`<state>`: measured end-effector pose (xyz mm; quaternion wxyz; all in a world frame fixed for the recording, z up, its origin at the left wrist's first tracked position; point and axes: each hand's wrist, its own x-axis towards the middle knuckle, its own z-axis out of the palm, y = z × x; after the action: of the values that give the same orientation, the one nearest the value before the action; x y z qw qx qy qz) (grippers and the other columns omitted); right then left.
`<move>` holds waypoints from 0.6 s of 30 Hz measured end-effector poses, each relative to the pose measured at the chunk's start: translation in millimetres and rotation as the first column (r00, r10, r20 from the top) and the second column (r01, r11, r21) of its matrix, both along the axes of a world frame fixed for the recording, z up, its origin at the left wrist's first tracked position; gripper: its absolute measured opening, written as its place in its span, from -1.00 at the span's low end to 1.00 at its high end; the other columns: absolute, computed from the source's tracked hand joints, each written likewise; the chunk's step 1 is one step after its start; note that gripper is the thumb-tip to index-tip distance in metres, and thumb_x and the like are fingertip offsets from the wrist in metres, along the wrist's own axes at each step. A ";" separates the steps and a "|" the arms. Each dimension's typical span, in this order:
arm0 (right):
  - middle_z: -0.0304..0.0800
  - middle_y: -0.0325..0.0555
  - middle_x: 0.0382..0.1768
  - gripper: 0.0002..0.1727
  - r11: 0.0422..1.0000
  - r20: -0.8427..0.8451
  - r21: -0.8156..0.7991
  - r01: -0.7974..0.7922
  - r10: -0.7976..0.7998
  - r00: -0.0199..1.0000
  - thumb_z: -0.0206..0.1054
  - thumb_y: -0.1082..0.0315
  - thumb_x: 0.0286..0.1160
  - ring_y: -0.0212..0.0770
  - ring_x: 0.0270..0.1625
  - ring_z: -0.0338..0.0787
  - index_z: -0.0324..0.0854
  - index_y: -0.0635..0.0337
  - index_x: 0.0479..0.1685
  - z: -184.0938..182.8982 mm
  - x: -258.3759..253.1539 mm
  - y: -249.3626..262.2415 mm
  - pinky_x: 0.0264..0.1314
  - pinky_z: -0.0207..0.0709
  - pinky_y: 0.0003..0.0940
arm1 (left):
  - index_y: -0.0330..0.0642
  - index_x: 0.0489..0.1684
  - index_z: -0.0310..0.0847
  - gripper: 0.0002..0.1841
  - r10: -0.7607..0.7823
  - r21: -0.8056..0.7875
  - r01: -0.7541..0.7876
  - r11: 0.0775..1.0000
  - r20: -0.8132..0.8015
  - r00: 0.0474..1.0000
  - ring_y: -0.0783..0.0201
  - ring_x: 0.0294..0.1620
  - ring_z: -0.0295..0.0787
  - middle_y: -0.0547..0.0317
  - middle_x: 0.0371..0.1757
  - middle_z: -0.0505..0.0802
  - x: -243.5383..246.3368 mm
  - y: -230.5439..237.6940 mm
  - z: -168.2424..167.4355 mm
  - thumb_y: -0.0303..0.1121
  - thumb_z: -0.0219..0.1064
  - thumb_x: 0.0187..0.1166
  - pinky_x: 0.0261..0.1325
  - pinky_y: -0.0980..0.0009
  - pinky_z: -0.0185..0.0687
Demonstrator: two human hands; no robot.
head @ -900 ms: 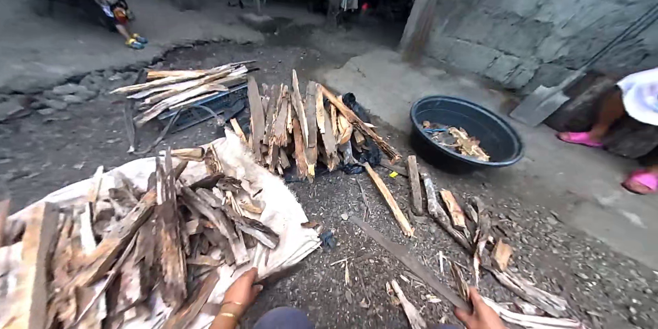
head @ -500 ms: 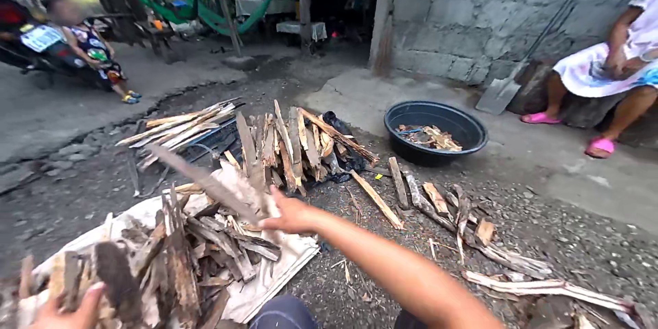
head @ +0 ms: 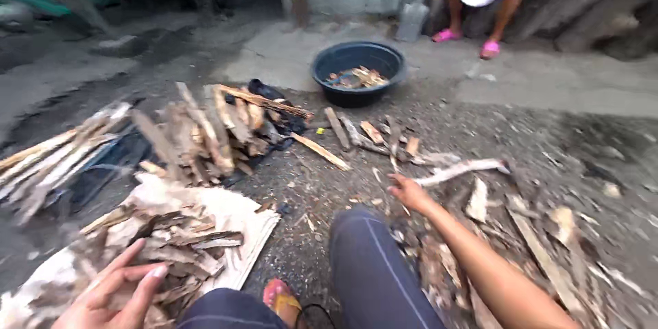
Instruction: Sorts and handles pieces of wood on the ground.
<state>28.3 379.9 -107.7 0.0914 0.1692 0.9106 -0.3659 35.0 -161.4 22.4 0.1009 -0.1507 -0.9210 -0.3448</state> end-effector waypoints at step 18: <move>-0.24 0.47 0.88 0.28 0.782 0.359 0.228 0.580 -0.622 0.696 0.66 0.24 0.27 0.46 0.91 -0.20 -0.26 0.19 0.96 -216.8 337.1 153.3 0.84 -0.20 0.46 | -0.33 0.63 0.47 -0.42 -0.103 -0.453 0.679 0.578 0.785 0.611 -0.30 0.40 0.75 -0.32 0.39 0.78 -71.9 190.7 -102.1 -0.22 0.42 0.68 0.53 -0.27 0.52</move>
<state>365.4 533.2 -324.4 0.1497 0.5353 0.7806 -0.2860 -36.9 29.3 -79.7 -0.4003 -0.2570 -0.8796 0.0013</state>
